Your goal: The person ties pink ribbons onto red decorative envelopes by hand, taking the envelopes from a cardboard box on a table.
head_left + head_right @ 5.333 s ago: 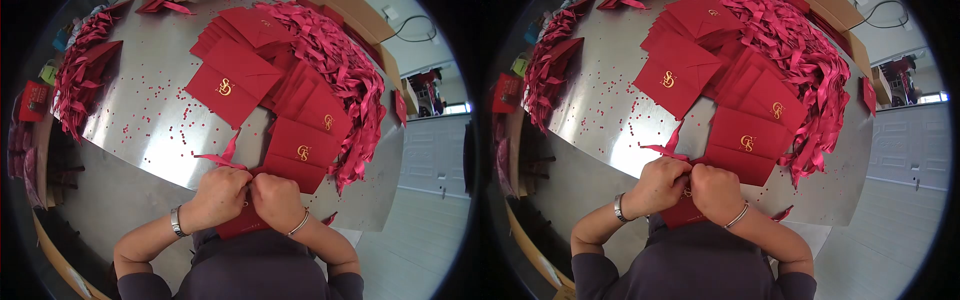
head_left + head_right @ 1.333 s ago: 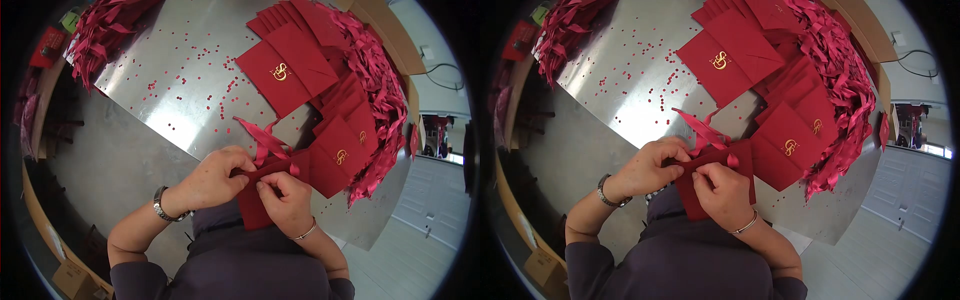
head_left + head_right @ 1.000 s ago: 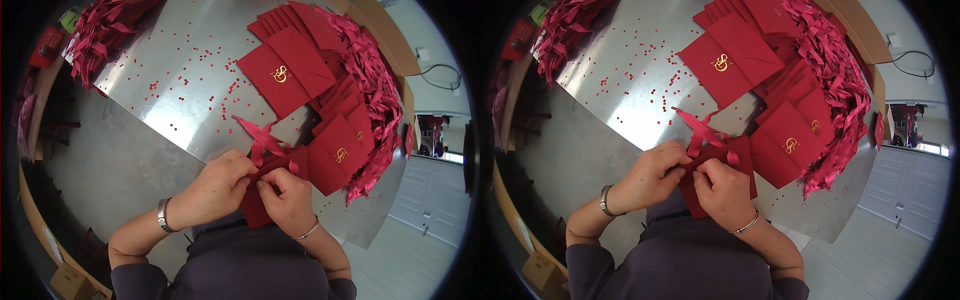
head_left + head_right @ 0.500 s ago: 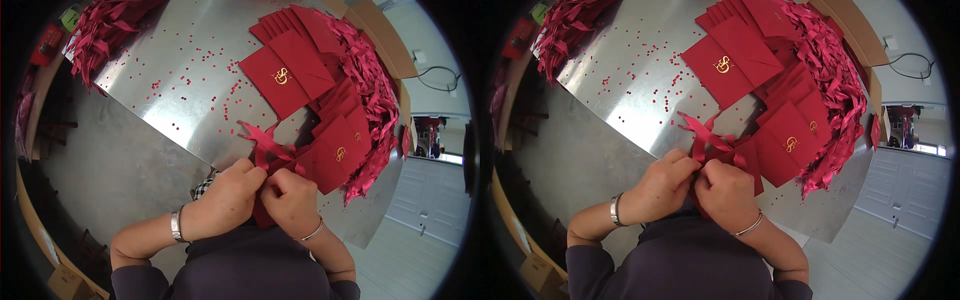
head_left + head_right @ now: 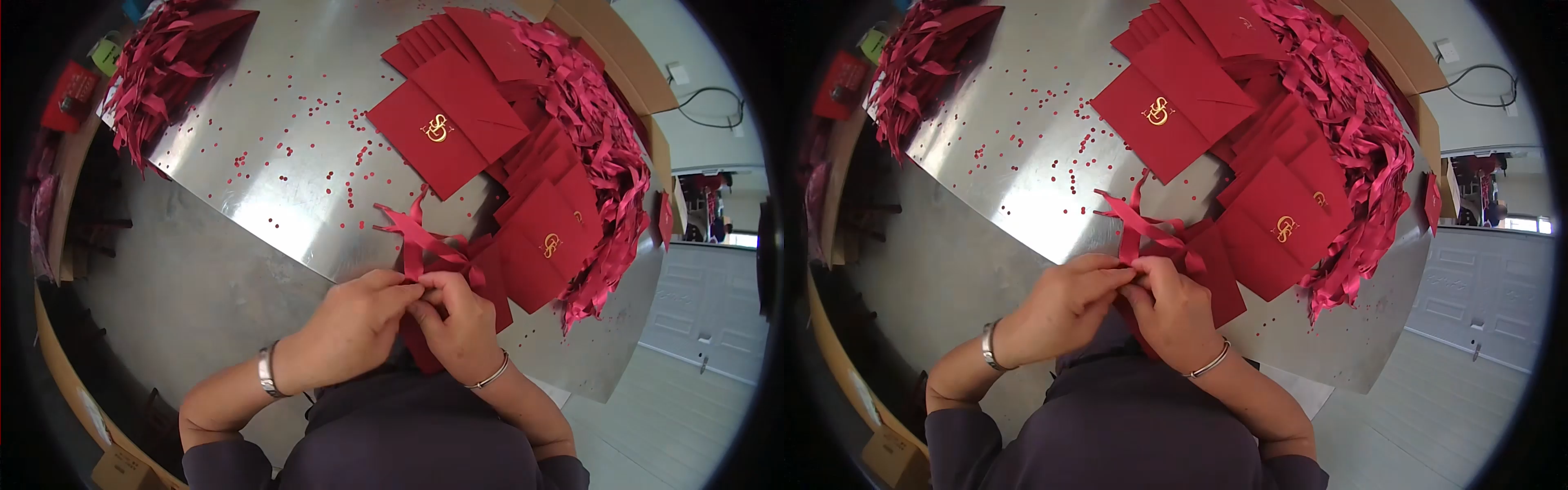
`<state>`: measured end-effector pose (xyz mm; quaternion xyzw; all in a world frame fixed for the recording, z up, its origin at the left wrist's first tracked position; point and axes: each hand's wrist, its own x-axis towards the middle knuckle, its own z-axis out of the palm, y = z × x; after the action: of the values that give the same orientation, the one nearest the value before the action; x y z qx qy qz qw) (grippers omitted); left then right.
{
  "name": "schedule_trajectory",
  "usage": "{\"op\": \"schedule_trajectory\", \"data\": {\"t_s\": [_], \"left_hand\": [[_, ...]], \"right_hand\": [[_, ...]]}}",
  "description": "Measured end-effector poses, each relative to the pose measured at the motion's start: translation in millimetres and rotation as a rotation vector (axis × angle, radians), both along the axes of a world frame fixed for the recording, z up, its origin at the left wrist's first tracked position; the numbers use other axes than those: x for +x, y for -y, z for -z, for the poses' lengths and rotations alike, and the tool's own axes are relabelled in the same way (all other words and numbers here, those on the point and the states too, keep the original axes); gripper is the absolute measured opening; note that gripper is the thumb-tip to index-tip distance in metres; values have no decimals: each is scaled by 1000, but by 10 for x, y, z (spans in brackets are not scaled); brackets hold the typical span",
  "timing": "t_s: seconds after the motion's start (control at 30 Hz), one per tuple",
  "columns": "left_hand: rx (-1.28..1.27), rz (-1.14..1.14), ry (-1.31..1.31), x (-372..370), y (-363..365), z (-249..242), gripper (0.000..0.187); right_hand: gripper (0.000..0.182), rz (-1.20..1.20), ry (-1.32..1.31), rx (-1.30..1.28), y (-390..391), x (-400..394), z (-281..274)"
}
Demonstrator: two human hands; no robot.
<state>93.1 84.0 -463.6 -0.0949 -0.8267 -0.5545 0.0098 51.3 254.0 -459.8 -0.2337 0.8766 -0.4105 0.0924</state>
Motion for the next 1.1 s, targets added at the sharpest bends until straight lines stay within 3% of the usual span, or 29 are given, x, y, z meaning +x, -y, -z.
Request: {"op": "schedule_trajectory", "data": {"t_s": [0.13, 0.27, 0.33, 0.43, 0.73, 0.93, 1.0, 1.1], "left_hand": [[0, 60, 139, -132, 80, -14, 23], [17, 180, 90, -299, 93, -33, 14], [-159, 273, 137, -356, 103, -81, 10], [-196, 306, 77, -417, 94, -93, 9], [-183, 322, 83, -416, 46, -88, 10], [-43, 230, 17, -397, 27, 132, 8], [-87, 194, 29, -384, 11, 129, 8], [-181, 144, 81, -356, -16, 60, 8]], "right_hand": [[22, 8, -8, 0, -54, 15, 16], [22, -47, 42, -34, -108, -37, 19], [23, -53, 31, -52, -127, -37, 30], [27, -47, 6, 1, -140, -41, 34], [25, -71, -43, -23, -185, -19, 98], [38, -23, -71, -75, -163, -13, -73], [48, -290, -492, 282, -201, 26, -299], [44, -451, -604, 351, -415, 49, -411]]}}
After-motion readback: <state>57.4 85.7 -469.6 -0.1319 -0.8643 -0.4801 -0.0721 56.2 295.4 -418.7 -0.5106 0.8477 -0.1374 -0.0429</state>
